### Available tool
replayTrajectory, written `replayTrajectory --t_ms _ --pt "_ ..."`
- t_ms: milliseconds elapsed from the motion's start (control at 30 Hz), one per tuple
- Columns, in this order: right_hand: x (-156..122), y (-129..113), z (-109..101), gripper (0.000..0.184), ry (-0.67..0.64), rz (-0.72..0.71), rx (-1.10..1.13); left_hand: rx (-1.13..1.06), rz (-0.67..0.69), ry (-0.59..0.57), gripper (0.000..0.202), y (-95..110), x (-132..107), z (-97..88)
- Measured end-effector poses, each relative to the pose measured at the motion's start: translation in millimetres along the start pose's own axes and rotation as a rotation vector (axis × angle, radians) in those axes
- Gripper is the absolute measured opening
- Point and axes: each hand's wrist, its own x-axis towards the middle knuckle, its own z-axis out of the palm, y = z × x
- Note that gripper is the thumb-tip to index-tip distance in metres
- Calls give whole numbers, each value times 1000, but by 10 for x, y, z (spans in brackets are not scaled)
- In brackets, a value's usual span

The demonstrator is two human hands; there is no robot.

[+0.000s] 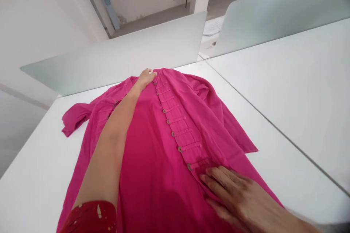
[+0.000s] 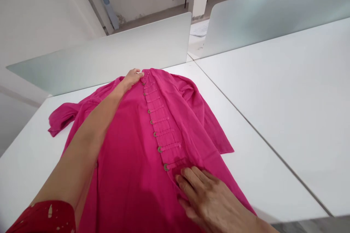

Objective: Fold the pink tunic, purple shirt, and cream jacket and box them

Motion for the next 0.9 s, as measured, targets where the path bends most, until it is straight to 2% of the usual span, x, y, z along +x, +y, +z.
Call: replayTrajectory --t_ms 67,167,267,333,433,500,567,667,767,900 --pt "19 -18 41 22 16 -21 -4 55 -12 16 46 59 -185 -186" --pt "28 -9 63 23 16 -35 34 117 41 -11 37 73 -517 -559" --pt "45 11 60 24 13 -30 77 187 93 -46 22 -9 -949 -993" --pt "63 17 56 23 20 -22 88 223 91 -46 19 -95 -1294 -1267" --pt "93 11 37 20 19 -14 69 285 14 -53 26 -217 -1839 -1600" --pt "117 -7 1 17 23 -14 37 348 -70 -51 30 -273 -2174 -1758" --pt "146 -41 -52 14 24 -14 -11 396 -132 -38 31 -312 -2459 -1867" --pt "200 -130 -121 17 25 -22 -130 428 -152 -50 35 -373 -2771 -1950" --pt "249 -252 -95 25 -38 -36 -265 457 -142 -72 42 -462 -2957 -1954" --pt "225 -371 105 25 -174 -124 -276 495 -55 -102 53 -559 -3084 -1908"
